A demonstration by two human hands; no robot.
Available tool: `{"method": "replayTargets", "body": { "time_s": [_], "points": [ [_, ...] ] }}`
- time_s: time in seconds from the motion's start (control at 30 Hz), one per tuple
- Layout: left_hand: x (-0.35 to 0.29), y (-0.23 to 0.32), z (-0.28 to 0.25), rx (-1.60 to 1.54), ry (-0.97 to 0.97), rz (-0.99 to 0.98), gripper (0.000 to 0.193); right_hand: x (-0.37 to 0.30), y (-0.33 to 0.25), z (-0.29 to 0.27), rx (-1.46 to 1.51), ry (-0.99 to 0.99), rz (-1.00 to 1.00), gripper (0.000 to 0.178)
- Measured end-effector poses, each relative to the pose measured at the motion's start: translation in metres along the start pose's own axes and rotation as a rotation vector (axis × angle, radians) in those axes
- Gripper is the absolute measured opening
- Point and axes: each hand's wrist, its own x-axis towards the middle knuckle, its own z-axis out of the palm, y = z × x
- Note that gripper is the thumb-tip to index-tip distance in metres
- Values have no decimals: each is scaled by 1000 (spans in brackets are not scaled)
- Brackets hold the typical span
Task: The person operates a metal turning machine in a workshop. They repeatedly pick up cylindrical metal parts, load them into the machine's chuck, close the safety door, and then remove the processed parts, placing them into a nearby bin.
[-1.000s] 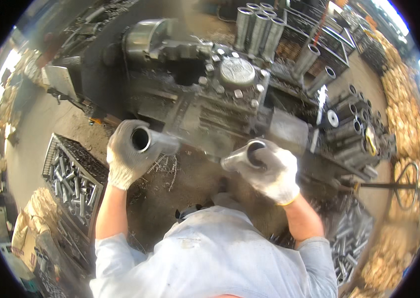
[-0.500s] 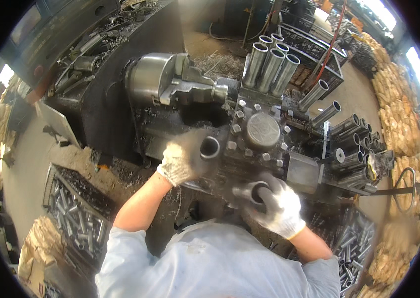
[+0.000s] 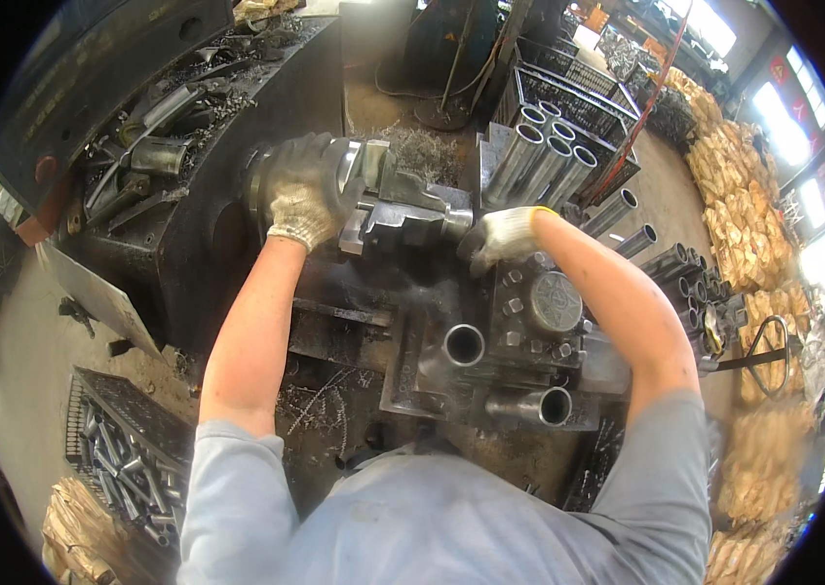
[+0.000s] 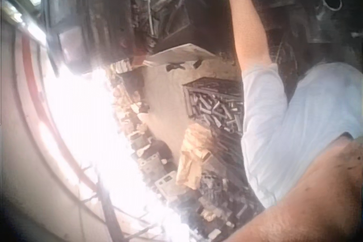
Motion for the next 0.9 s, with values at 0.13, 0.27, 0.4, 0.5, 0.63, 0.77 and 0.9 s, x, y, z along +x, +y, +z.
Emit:
{"method": "replayTargets", "body": {
  "time_s": [0.13, 0.27, 0.4, 0.5, 0.63, 0.77, 0.9],
  "points": [
    [-10, -3, 7, -50, 23, 11, 53, 30, 44, 18, 236, 337, -52, 47],
    [-7, 0, 4, -43, 19, 7, 52, -31, 44, 7, 1283, 660, 76, 37],
    [-3, 1, 3, -62, 23, -18, 51, -70, 1, -31, 1150, 1309, -33, 42],
    [-4, 1, 4, -68, 56, 12, 51, -40, -25, -49, 253, 1827, -567, 39],
    [-7, 2, 6, -54, 84, 30, 51, 23, -16, -84, -860, 1151, -209, 40],
    [-7, 2, 6, -67, 69, -17, 52, 33, 14, -64, -239, 620, -27, 51],
    [-4, 1, 8, -33, 9, -20, 57, 33, 20, -29, -167, 225, -13, 70]
  ]
}}
